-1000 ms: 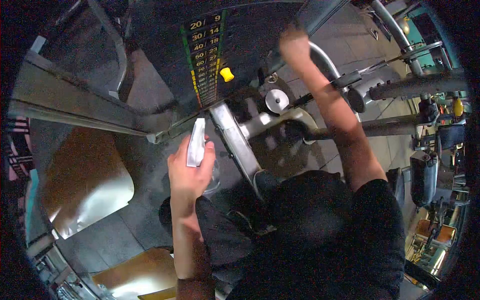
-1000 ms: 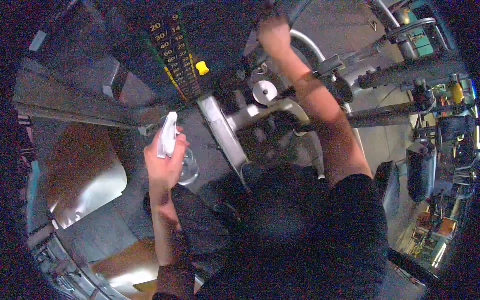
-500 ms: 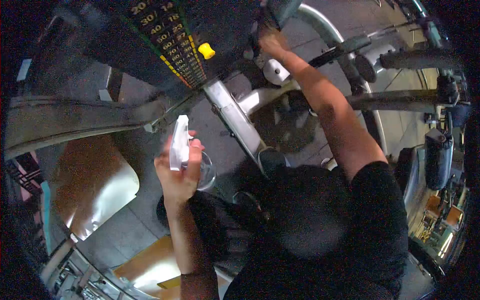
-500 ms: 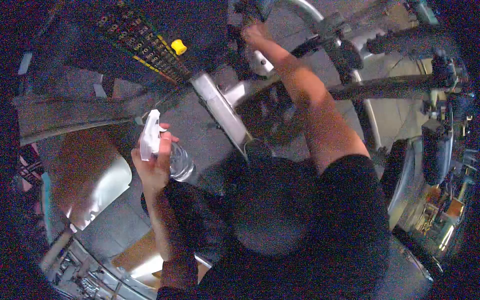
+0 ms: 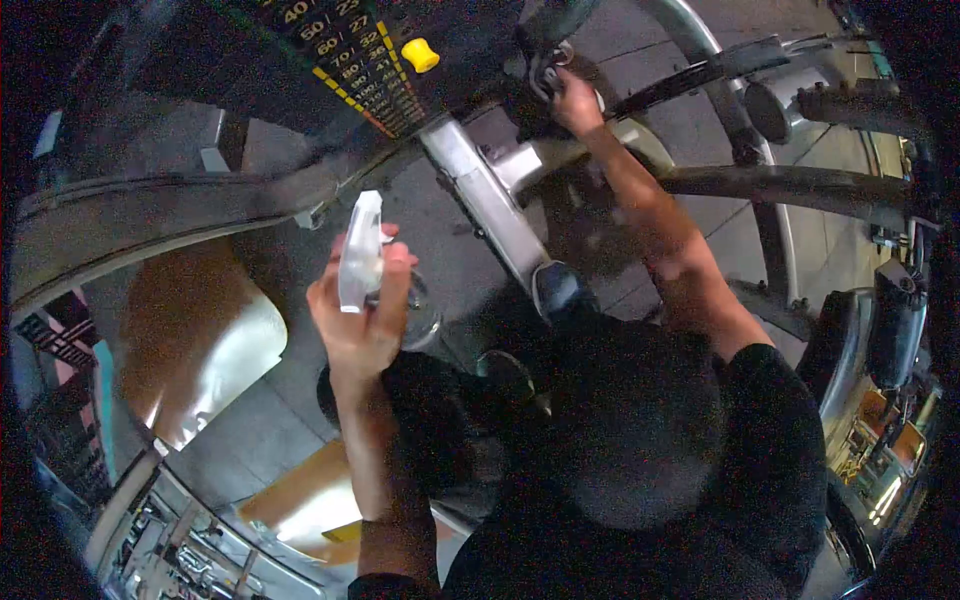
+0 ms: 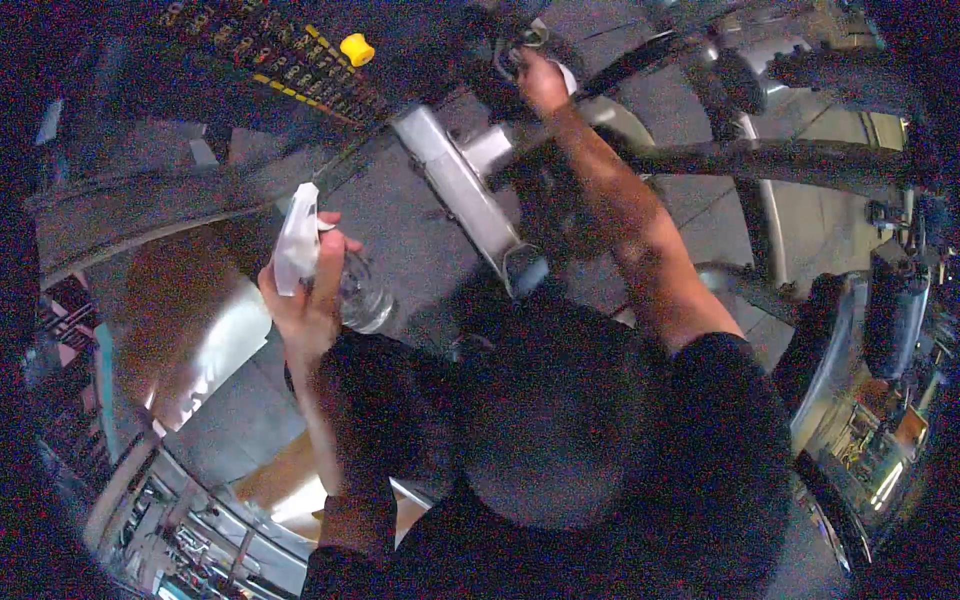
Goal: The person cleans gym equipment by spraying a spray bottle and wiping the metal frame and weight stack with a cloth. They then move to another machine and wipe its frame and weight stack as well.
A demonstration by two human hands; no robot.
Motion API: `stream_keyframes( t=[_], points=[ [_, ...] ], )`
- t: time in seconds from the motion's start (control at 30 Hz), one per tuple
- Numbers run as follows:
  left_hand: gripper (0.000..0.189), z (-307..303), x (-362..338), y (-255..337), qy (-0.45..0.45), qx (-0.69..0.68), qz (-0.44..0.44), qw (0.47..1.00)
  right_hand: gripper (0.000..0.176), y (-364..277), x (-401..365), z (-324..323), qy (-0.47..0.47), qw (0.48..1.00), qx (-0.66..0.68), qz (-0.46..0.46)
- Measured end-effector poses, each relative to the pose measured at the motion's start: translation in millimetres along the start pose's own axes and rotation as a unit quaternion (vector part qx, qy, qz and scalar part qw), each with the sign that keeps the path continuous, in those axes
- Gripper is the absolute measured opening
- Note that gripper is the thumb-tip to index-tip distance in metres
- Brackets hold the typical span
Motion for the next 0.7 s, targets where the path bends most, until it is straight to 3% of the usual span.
stream_keyframes(
  t=[0.03, 0.1, 0.23, 0.27, 0.3, 0.33, 0.4, 0.43, 0.53, 0.57, 0.7],
  points=[
    [0.016, 1, 1, -6, 0.008, 0.01, 0.04, 0.999, 0.043, -13, -10, -5, -0.001, 1.0, 0.004, 0.0],
    [0.017, -3, 1, 3, -0.001, 0.013, 0.015, 1.0, 0.045, -48, -34, -27, 0.063, 0.996, 0.067, 0.003],
    [0.022, -19, 4, 14, 0.026, 0.02, 0.012, 0.999, 0.048, -51, -94, -13, 0.02, 0.995, 0.098, -0.005],
    [0.023, -27, 5, 16, 0.045, 0.015, 0.036, 0.998, 0.052, -77, -108, -19, 0.001, 0.926, 0.338, 0.169],
    [0.024, -32, 7, 28, 0.097, 0.01, 0.075, 0.992, 0.057, -96, -121, -17, -0.023, 0.771, 0.542, 0.333],
    [0.025, -46, 10, 31, 0.115, 0.018, 0.053, 0.992, 0.057, -102, -127, -16, -0.037, 0.77, 0.547, 0.326],
    [0.03, -72, 11, 37, 0.155, -0.017, 0.044, 0.987, 0.057, -103, -141, -16, -0.178, 0.685, 0.582, 0.399],
    [0.03, -86, 11, 37, 0.168, -0.012, 0.043, 0.985, 0.057, -107, -145, -13, -0.192, 0.684, 0.582, 0.396],
    [0.036, -113, 7, 27, 0.184, 0.05, 0.023, 0.981, 0.034, -121, -151, -1, -0.193, 0.706, 0.588, 0.344],
    [0.039, -117, 6, 15, 0.168, 0.084, 0.025, 0.982, 0.032, -135, -151, 6, -0.188, 0.682, 0.608, 0.36],
    [0.038, -109, -6, -58, 0.072, 0.16, -0.022, 0.984, 0.03, -139, -142, 47, -0.158, 0.679, 0.619, 0.362]
  ],
)
Point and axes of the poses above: each hand's wrist, its own x-axis towards the middle knuckle, its own z-axis out of the palm, y = z × x, the point moved 2 cm from there along x, towards the middle knuckle, and after that the axes turned 4 degrees about x, right-handed, at the moved point
